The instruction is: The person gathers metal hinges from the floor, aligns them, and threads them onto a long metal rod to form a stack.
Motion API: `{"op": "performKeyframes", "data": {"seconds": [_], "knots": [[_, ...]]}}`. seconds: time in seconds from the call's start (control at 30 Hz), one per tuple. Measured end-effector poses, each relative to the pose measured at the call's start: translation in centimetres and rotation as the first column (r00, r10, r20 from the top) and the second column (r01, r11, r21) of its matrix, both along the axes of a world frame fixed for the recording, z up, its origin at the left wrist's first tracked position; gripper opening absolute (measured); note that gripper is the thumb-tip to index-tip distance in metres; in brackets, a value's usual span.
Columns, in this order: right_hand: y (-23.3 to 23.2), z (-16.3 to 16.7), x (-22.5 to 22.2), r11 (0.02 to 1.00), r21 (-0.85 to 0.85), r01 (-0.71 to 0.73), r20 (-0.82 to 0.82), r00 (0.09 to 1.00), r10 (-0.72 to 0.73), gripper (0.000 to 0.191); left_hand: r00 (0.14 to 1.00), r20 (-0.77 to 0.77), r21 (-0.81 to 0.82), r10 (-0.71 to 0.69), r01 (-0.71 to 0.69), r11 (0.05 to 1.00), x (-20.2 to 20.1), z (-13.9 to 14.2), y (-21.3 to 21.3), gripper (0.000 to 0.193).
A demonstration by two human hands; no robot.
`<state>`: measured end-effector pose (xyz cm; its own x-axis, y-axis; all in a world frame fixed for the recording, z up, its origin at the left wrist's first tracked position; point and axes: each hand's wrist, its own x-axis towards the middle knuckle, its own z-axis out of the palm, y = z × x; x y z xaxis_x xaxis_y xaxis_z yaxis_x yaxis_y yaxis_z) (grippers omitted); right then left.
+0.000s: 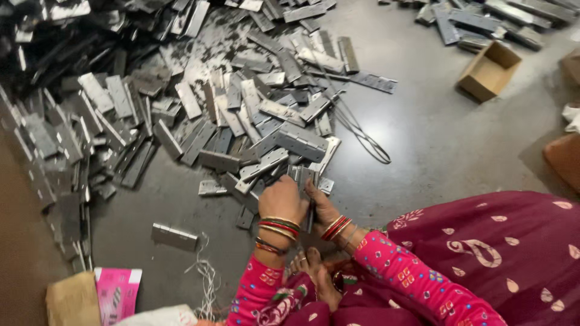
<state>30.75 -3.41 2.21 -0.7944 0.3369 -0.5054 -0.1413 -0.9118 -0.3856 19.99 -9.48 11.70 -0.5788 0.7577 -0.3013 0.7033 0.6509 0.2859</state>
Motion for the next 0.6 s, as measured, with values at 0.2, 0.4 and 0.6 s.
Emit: {"op": "performKeyframes", "data": {"seconds": [0.2,0.4,0.6], "knots": [[4.2,-0.7,3.9,0.960,-0.112,0.256,-0.143,0.952,-0.270,0.069,0.986,-0.099,0.309,-0.133,0.157,0.938,6.6,4.7,2.3,0.065],[17.9,4.5,6.1,0.707,0.257,0.659,-0.320,0.748,-0.581,0.081,0.968,0.153,0.750,-0.200,0.018,0.661,7.2,6.8,2.4,0.047],[40.0,18.8,6.1,0.584,0.488,0.648,-0.240,0.743,-0.624,0.102,0.937,0.342,0.578,-0.071,-0.151,0.802,4.3,4.4,-0.4,0.043]]}}
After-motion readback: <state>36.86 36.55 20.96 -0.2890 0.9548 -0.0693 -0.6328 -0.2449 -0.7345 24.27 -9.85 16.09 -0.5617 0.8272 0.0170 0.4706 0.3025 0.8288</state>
